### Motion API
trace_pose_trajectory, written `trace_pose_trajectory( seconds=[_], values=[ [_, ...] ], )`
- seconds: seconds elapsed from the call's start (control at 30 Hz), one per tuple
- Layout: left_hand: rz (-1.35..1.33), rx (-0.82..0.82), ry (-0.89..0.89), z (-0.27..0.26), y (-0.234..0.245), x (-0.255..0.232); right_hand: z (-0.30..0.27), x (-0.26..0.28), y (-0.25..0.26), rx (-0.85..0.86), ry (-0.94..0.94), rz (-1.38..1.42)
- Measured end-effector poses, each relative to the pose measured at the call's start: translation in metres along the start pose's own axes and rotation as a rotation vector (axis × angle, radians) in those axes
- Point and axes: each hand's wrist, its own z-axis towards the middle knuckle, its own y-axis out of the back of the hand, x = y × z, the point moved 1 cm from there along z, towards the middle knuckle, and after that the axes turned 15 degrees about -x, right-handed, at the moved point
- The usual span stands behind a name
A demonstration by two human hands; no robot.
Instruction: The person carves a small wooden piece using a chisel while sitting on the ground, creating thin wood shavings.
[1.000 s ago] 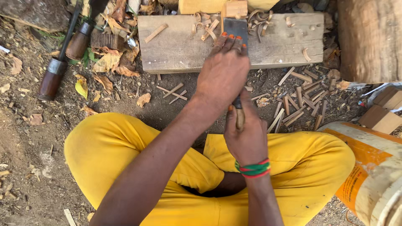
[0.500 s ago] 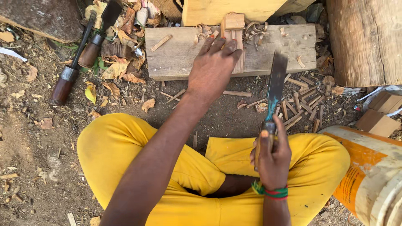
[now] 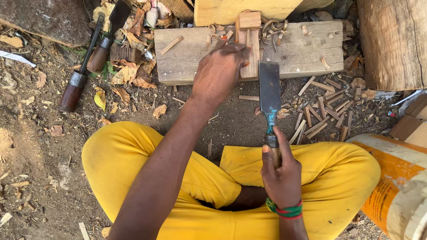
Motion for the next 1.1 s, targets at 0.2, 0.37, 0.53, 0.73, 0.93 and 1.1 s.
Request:
trace_pose_trajectory(
  seconds=[0.2,0.37,0.53,0.73,0.93,1.1],
  values=[
    [0.094,0.046,-0.049,0.005,0.007,-0.002,-0.002,0.003,0.032,0.175,-0.269,0.130],
    [0.147,0.051,-0.033,0.005,0.012,-0.007,-0.013,0.009,0.037,0.098,0.009,0.052],
    [0.100,0.078,0.024,0.003,0.018,-0.014,-0.008,0.024,0.011,-0.052,0.195,-0.236],
    [0.118,-0.013,0.001,-0.002,0.014,-0.015,-0.011,0.037,-0.004,-0.039,0.313,-0.231],
    [0.117,-0.032,0.014,-0.005,0.011,-0.019,-0.014,0.039,-0.008,-0.031,0.296,-0.220],
    [0.136,-0.031,0.018,-0.005,0.008,-0.019,-0.014,0.041,-0.009,-0.023,0.241,-0.280]
  ],
)
